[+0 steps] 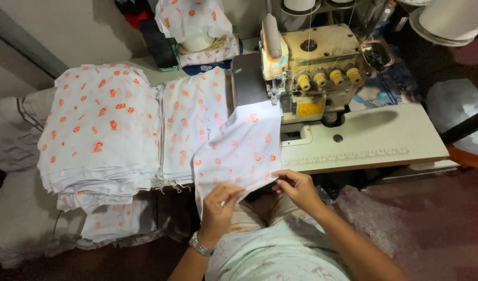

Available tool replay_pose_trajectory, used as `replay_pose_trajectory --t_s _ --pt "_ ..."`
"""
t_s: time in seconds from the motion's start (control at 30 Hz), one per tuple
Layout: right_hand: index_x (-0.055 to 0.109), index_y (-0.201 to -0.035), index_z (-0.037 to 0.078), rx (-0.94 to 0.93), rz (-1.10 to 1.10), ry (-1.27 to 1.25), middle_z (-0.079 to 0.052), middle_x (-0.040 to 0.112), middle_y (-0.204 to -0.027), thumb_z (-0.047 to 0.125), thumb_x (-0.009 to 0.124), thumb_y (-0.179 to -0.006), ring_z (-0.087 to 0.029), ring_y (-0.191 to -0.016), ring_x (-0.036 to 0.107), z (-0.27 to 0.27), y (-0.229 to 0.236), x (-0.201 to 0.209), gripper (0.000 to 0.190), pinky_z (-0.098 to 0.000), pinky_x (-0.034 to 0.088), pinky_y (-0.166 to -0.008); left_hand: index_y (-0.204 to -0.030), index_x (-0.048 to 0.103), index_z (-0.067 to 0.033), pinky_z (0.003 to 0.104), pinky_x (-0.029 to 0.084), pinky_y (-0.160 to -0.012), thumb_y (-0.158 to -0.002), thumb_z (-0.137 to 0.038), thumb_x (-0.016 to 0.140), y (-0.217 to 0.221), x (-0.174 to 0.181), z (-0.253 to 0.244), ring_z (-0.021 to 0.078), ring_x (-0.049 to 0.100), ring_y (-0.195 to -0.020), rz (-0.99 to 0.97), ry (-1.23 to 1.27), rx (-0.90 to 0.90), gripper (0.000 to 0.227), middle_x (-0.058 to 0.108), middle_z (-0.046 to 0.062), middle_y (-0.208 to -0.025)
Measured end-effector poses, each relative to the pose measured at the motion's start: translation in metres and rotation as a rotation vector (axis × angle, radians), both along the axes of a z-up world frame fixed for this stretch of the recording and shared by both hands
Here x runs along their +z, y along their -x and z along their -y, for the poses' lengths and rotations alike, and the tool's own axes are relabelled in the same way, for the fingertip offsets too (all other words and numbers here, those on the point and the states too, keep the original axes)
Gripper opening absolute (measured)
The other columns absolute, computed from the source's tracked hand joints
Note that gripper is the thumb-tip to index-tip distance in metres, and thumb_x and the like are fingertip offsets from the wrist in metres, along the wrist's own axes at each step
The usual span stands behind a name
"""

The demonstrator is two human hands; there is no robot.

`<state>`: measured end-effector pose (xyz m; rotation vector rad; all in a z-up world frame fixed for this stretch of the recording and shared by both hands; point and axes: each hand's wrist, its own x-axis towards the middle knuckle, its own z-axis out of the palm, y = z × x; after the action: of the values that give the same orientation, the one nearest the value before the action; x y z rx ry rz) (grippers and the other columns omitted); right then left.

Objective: Picking up, unfolding, and inspecting individual pieces of patterned fabric from a stack at a sewing workstation.

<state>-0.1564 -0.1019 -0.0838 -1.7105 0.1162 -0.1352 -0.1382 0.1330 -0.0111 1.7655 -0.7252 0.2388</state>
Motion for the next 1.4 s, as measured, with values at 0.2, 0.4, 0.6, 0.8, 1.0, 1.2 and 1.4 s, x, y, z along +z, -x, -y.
replay_pose_trajectory --t_s 0.2,0.4,0.6,0.8,1.0,1.2,1.4 --pt "0.075 -0.092 -0.002 -0.067 0.036 -0.082 -0.016 0.075 -0.074 0.000 0.070 -0.084 -0.021 -0.064 0.075 -0.003 -0.008 0.004 0.010 -0.0290 0.064 -0.059 -0.085 0.077 -0.0070 0.024 0.052 -0.061 -0.079 -0.010 0.079 -0.021 0.013 -0.005 0.0078 0.059 -0.066 -0.274 0.036 0.291 0.006 0.072 0.002 -0.070" --pt "0.076 -0.086 -0.002 -0.087 0.135 -0.079 -0.016 0.071 -0.067 0.002 0.075 -0.082 -0.021 -0.054 0.072 -0.005 -0.011 0.007 0.006 -0.0325 0.063 -0.052 -0.093 0.079 -0.0059 0.021 0.051 -0.060 -0.080 -0.009 0.078 -0.057 0.028 -0.009 0.0035 0.050 -0.060 -0.442 0.071 0.229 0.013 0.066 -0.002 -0.062" --pt "0.075 -0.085 -0.005 -0.075 0.160 -0.109 -0.016 0.069 -0.066 0.001 0.074 -0.082 -0.022 -0.055 0.072 -0.005 -0.012 0.007 0.006 -0.0342 0.062 -0.054 -0.088 0.076 -0.0046 0.018 0.047 -0.053 -0.076 -0.013 0.084 -0.085 0.010 -0.009 0.0027 0.051 -0.055 -0.412 0.081 0.247 0.017 0.063 -0.001 -0.056" --pt "0.074 -0.085 -0.006 -0.079 0.175 -0.144 -0.015 0.067 -0.064 0.001 0.074 -0.083 -0.021 -0.054 0.072 -0.005 -0.014 0.003 0.007 -0.0337 0.063 -0.052 -0.091 0.077 -0.0045 0.015 0.047 -0.051 -0.081 -0.015 0.081 -0.106 0.001 -0.015 0.0003 0.051 -0.055 -0.458 0.036 0.190 0.015 0.064 -0.002 -0.054" --pt "0.074 -0.096 0.002 -0.142 0.316 0.095 -0.011 0.064 -0.078 0.007 0.078 -0.080 -0.019 -0.059 0.068 -0.002 -0.018 0.001 0.017 -0.0305 0.058 -0.053 -0.094 0.075 -0.0017 0.015 0.051 -0.056 -0.084 -0.013 0.078 -0.106 0.002 -0.010 0.0005 0.055 -0.057 -0.540 0.068 0.132 0.015 0.068 0.000 -0.061" --pt "0.073 -0.108 0.013 -0.178 0.598 0.339 -0.006 0.056 -0.098 0.016 0.083 -0.077 -0.013 -0.061 0.058 -0.029 -0.038 0.023 0.033 -0.0250 0.050 -0.053 -0.089 0.073 0.0006 0.015 0.047 -0.047 -0.084 -0.008 0.076 -0.116 -0.022 -0.003 0.0019 0.053 -0.049 -0.687 0.181 0.113 0.011 0.066 0.002 -0.056" --pt "0.070 -0.095 0.011 -0.100 0.731 0.339 -0.006 0.051 -0.094 0.017 0.083 -0.078 -0.013 -0.056 0.057 -0.065 -0.068 0.067 0.021 -0.0270 0.051 -0.059 -0.083 0.071 -0.0001 0.015 0.041 -0.039 -0.083 -0.008 0.072 -0.107 -0.018 0.002 0.0017 0.050 -0.041 -0.824 0.304 0.089 0.008 0.058 0.000 -0.051"
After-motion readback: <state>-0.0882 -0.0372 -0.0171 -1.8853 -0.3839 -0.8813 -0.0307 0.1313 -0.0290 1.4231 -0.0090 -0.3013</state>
